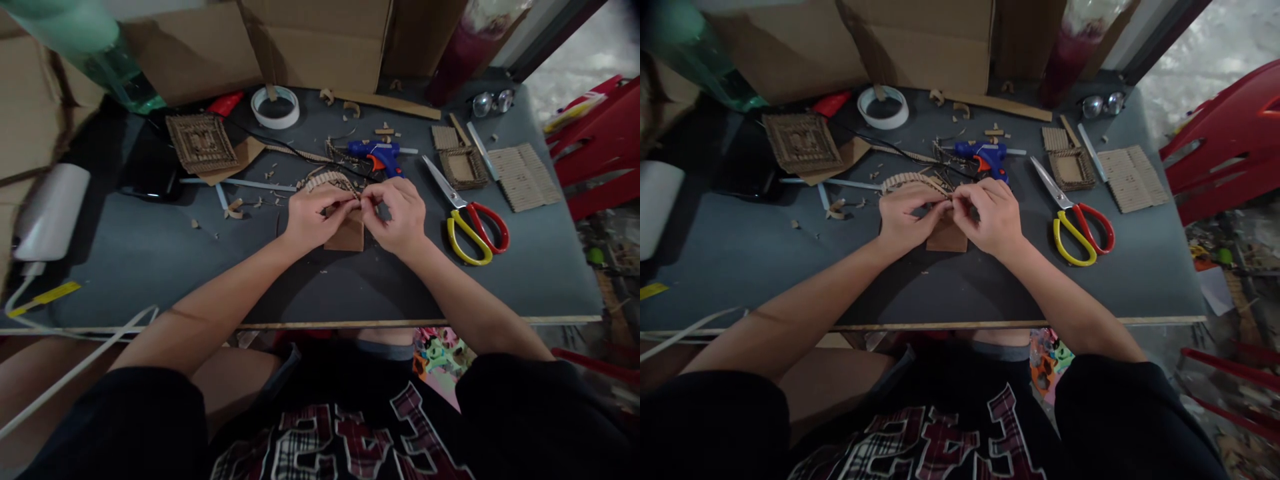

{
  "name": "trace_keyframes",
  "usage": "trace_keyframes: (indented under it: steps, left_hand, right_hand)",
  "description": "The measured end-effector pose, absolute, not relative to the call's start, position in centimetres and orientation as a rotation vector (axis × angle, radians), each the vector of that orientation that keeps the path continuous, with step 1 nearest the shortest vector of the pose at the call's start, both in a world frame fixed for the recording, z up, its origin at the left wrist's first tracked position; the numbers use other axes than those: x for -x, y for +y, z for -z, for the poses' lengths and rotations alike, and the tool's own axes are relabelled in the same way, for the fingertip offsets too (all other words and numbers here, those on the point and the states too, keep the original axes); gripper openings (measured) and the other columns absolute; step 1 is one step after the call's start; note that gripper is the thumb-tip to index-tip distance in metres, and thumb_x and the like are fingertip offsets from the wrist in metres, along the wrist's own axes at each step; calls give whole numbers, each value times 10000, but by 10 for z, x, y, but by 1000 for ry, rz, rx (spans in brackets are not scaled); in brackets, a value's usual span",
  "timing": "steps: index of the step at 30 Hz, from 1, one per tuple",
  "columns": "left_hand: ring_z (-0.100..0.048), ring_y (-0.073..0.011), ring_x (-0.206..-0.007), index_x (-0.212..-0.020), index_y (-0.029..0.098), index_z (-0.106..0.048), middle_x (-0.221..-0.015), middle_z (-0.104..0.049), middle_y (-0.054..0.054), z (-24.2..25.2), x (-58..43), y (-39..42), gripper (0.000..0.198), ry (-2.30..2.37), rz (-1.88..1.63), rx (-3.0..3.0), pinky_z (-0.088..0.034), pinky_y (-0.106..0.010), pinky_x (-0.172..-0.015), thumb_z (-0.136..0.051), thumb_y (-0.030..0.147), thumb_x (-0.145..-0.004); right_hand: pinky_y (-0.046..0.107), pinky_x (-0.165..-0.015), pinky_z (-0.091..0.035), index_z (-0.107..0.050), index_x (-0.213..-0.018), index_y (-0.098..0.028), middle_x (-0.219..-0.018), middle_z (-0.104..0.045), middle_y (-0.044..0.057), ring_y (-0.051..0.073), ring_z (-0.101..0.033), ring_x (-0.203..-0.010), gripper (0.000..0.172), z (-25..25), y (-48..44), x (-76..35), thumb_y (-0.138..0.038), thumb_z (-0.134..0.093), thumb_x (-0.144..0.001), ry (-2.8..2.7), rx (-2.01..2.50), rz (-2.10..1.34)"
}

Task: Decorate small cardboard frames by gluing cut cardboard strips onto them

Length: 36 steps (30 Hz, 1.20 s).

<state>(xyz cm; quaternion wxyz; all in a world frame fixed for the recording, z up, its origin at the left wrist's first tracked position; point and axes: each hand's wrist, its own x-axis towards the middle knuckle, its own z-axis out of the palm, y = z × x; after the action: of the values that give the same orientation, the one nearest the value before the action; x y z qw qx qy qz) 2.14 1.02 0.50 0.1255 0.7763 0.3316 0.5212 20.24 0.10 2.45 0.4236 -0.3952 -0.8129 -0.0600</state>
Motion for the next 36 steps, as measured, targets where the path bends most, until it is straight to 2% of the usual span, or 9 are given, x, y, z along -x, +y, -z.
trace_keyframes:
  steps: [4,8,12,15,17,19,23,29,36]
  left_hand:
    - [-715,-150,-804,-850,188,-736,-822,-771,-56,-3,-22,10,277,929,-1436,-2431,-539,-289,-776,-519,311,-970]
    - [-697,-163,-828,-868,186,-760,-889,-778,-67,-6,-17,15,302,831,-1346,-2256,-538,-311,-794,-574,414,-935]
    - [-694,-143,-733,-996,228,-803,-863,-793,-52,-9,-4,25,354,617,-1265,-1650,-533,-259,-682,-625,519,-903]
    - [-671,-129,-640,-878,214,-823,-769,-781,-58,-12,1,26,412,632,-1186,-1508,-518,-243,-609,-686,600,-836]
    - [-650,-121,-596,-794,193,-815,-728,-771,-61,-14,-2,24,395,696,-1123,-1599,-497,-236,-568,-762,585,-772]
    - [-625,-107,-569,-748,184,-802,-698,-761,-56,-16,-7,20,344,728,-1119,-1697,-467,-225,-538,-794,528,-761]
    - [-579,-89,-536,-748,168,-777,-656,-732,-43,-14,-14,16,353,768,-1161,-1761,-437,-217,-518,-709,500,-848]
    - [-550,-83,-528,-719,160,-731,-608,-684,-16,-14,-14,15,320,804,-1177,-1754,-426,-215,-523,-716,456,-840]
    - [-580,-77,-515,-701,182,-748,-610,-699,-6,-6,-15,22,384,752,-1211,-1522,-469,-209,-522,-779,558,-769]
  right_hand:
    - [374,-807,-475,-661,-1174,-256,-781,-700,9,196,-636,-797,290,-31,-4,-206,-412,-565,-949,-2170,998,285]
    - [367,-819,-464,-722,-1088,-344,-791,-696,-19,169,-633,-819,195,-32,-2,-213,-358,-556,-986,-2168,956,385]
    - [429,-918,-471,-741,-1023,-357,-972,-739,-14,201,-664,-1001,164,-32,5,-220,-334,-585,-976,-2098,1009,302]
    - [473,-1003,-466,-731,-1040,-351,-1052,-745,-17,226,-659,-1115,149,-33,8,-222,-348,-598,-971,-2144,1071,173]
    - [483,-1034,-461,-725,-1049,-351,-1062,-749,-21,226,-658,-1125,143,-33,9,-223,-351,-607,-968,-2163,1080,135]
    - [478,-1024,-477,-724,-1047,-352,-1068,-753,-25,220,-665,-1088,138,-33,9,-223,-351,-614,-964,-2173,1076,137]
    - [433,-922,-528,-722,-1101,-358,-1056,-759,-31,195,-661,-981,189,-31,8,-222,-316,-584,-980,-2223,1039,268]
    - [384,-846,-512,-708,-1151,-344,-1045,-764,-38,175,-647,-965,247,-27,5,-218,-225,-578,-978,-2204,902,423]
    - [399,-850,-507,-718,-1155,-313,-1036,-771,-7,199,-645,-987,252,-27,4,-215,-230,-556,-981,-2229,1005,412]
